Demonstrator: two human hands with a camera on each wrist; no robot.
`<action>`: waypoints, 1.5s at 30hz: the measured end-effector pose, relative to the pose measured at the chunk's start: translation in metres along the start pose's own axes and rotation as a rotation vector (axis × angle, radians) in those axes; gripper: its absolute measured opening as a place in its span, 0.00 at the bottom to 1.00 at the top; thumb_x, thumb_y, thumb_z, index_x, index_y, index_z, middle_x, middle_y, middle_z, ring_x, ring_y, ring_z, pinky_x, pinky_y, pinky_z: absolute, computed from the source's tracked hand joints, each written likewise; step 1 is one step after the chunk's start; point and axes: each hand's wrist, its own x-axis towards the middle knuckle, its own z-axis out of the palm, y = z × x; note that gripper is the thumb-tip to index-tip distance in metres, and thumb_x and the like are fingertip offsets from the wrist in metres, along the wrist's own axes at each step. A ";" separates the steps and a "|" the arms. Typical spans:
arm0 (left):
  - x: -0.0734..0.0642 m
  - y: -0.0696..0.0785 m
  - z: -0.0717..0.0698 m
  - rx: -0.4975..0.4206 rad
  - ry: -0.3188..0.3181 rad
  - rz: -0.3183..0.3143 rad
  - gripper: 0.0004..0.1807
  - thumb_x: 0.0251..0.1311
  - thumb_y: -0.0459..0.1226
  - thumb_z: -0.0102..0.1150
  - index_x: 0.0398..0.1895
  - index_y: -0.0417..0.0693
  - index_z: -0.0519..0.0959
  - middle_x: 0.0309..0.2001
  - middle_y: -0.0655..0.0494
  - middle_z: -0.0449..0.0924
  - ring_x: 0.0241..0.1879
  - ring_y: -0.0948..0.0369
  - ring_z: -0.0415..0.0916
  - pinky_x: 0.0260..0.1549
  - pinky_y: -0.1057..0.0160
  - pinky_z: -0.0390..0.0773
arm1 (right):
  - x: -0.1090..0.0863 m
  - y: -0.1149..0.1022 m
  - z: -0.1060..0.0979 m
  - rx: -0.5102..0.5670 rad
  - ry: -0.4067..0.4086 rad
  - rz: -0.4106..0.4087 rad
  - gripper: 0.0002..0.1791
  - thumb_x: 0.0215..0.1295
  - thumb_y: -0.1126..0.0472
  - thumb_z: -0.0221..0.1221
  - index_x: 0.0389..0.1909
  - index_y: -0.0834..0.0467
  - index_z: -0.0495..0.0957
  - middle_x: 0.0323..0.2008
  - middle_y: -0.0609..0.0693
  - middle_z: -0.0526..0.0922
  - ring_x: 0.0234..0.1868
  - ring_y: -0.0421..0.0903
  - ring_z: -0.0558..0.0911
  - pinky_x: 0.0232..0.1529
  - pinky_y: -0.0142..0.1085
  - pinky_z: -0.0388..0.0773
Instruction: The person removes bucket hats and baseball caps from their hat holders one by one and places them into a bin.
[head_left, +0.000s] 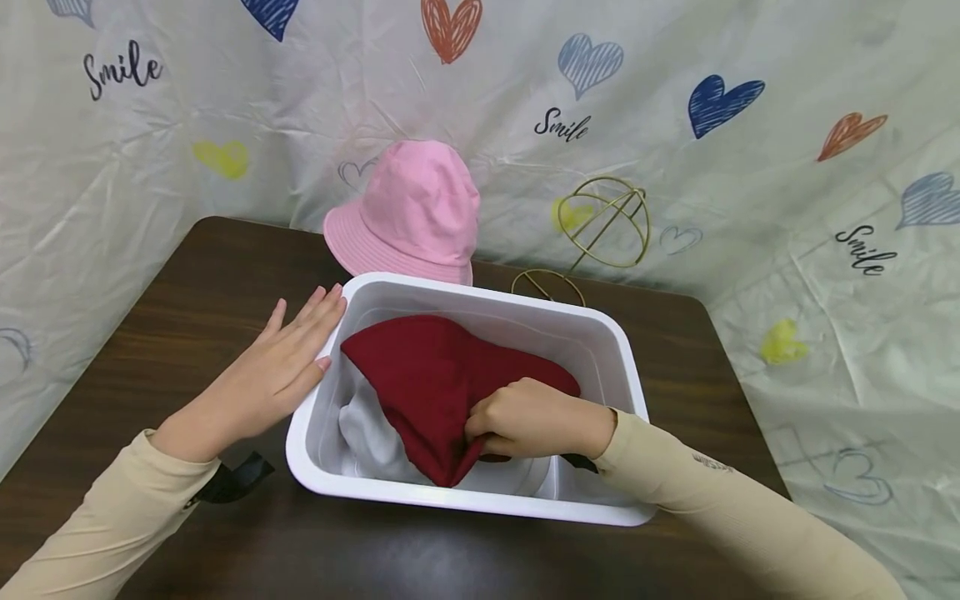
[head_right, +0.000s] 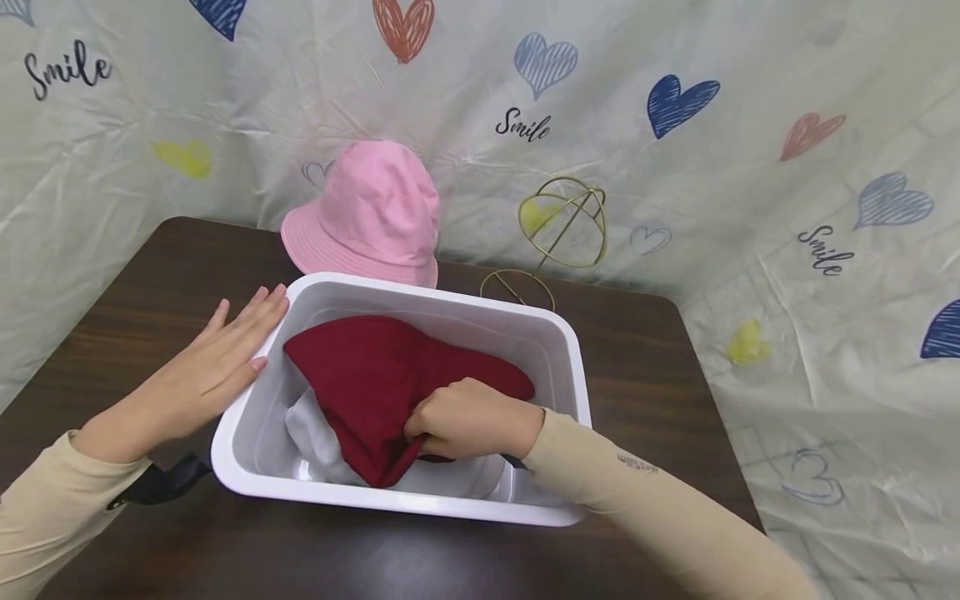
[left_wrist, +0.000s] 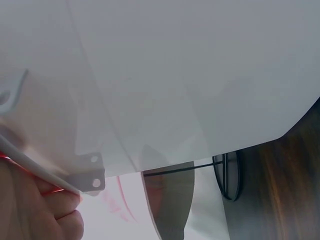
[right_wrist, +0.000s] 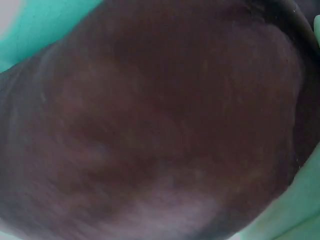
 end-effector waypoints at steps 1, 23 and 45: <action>0.000 -0.001 0.000 0.000 -0.001 0.001 0.33 0.70 0.40 0.41 0.74 0.41 0.46 0.74 0.44 0.43 0.73 0.50 0.38 0.65 0.40 0.35 | 0.001 -0.001 0.000 0.005 -0.018 0.004 0.04 0.58 0.61 0.63 0.29 0.48 0.81 0.26 0.37 0.78 0.25 0.31 0.73 0.27 0.26 0.71; 0.001 0.000 -0.001 -0.021 0.001 -0.010 0.34 0.69 0.39 0.43 0.74 0.41 0.47 0.74 0.44 0.44 0.73 0.50 0.38 0.65 0.39 0.37 | 0.005 0.010 -0.021 0.147 0.195 0.113 0.15 0.62 0.58 0.61 0.49 0.56 0.78 0.46 0.46 0.79 0.48 0.39 0.77 0.51 0.35 0.74; 0.003 0.000 0.002 -0.038 0.000 -0.003 0.33 0.70 0.40 0.41 0.74 0.42 0.45 0.74 0.44 0.42 0.73 0.49 0.37 0.64 0.38 0.35 | 0.049 -0.007 0.041 -0.028 -0.343 0.194 0.47 0.65 0.35 0.48 0.75 0.48 0.37 0.74 0.54 0.38 0.73 0.52 0.33 0.70 0.48 0.34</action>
